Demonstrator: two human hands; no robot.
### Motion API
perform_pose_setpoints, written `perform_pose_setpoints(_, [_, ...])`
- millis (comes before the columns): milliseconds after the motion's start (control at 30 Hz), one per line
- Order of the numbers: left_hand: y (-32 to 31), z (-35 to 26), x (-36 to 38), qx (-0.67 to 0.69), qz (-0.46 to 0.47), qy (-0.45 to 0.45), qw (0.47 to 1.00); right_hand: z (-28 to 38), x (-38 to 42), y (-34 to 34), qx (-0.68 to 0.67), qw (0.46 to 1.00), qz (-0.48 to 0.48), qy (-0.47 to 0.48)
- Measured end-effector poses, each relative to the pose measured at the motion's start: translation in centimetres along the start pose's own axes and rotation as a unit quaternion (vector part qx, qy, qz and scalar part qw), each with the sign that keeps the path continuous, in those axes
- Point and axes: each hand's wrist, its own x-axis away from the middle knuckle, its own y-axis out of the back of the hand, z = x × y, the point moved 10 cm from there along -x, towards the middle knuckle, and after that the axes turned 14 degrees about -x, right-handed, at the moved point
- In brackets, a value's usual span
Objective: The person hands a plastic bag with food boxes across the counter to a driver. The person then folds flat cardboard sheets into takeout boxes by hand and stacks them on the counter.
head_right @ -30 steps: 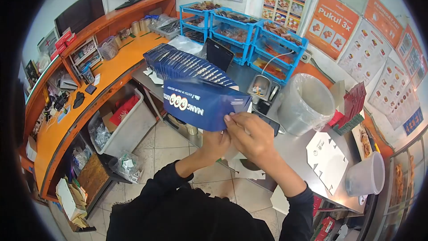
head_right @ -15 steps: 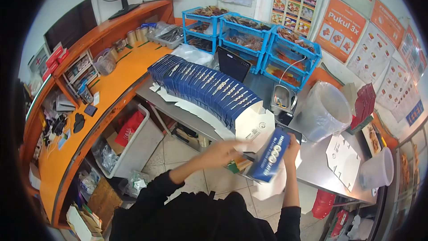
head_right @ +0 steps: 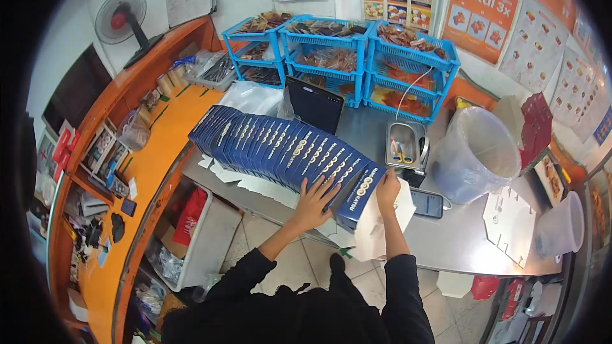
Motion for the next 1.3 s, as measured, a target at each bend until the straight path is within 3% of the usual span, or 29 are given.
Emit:
perform_pose_setpoints(67, [0.2, 0.0, -0.3, 0.005, -0.009, 0.009, 1.000, -1.3, 0.4, -0.5, -0.015, 0.999, -0.032, -0.018])
perform_pose_setpoints(167, [-0.3, 0.0, -0.4, -0.005, 0.013, 0.012, 1.000, -0.6, 1.3, 0.0, -0.020, 0.997, -0.055, 0.043])
perform_pose_setpoints(267, [-0.5, 0.0, -0.4, -0.012, 0.027, 0.011, 1.000, 2.6, 3.1, 3.3, -0.131, 0.985, -0.107, -0.009])
perform_pose_setpoints(333, [-0.4, 0.2, -0.5, -0.014, 0.032, 0.011, 0.999, 3.3, 5.6, 4.9, -0.157, 0.983, -0.073, -0.052])
perform_pose_setpoints(400, [-0.5, 0.2, -0.5, 0.001, 0.054, 0.001, 0.999, 6.1, 8.0, 2.7, -0.165, 0.973, 0.162, 0.024])
perform_pose_setpoints(433, [-0.3, 0.3, -0.5, 0.002, 0.057, 0.002, 0.998, 7.2, 8.2, 2.7, -0.165, 0.972, 0.164, 0.021])
perform_pose_setpoints(500, [-0.5, 0.0, -0.5, -0.015, 0.086, -0.016, 0.996, 11.3, 10.5, -0.1, -0.051, 0.943, 0.305, 0.122])
perform_pose_setpoints(600, [-0.5, -0.2, -0.4, -0.021, 0.092, -0.022, 0.995, 6.8, 11.6, -3.5, -0.042, 0.925, 0.375, 0.030])
perform_pose_setpoints(767, [-0.5, -0.2, -0.5, -0.014, 0.079, -0.022, 0.997, 8.2, 11.3, -4.8, -0.067, 0.941, 0.321, 0.079])
perform_pose_setpoints(833, [-0.6, -0.2, -0.3, -0.026, 0.060, -0.015, 0.998, 8.2, 11.4, -4.7, -0.105, 0.954, 0.259, 0.113])
perform_pose_setpoints(933, [-0.5, -0.2, -0.3, -0.026, 0.042, -0.005, 0.999, 4.9, 13.0, -5.0, -0.100, 0.963, 0.239, 0.078])
perform_pose_setpoints(967, [-0.5, -0.1, -0.3, -0.024, 0.045, -0.006, 0.999, 4.9, 13.3, -4.2, -0.191, 0.964, 0.168, 0.081])
perform_pose_setpoints(1133, [-0.6, -0.3, -0.2, -0.023, 0.048, -0.014, 0.998, 5.0, 13.2, -4.8, -0.183, 0.958, 0.220, 0.028])
perform_pose_setpoints(1233, [-0.6, -0.2, -0.2, -0.010, 0.048, -0.011, 0.999, 3.8, 12.8, -6.7, -0.108, 0.933, 0.339, -0.061])
perform_pose_setpoints(1300, [-0.7, -0.3, -0.1, -0.008, 0.048, -0.010, 0.999, 3.9, 13.0, -6.7, -0.091, 0.934, 0.344, -0.028])
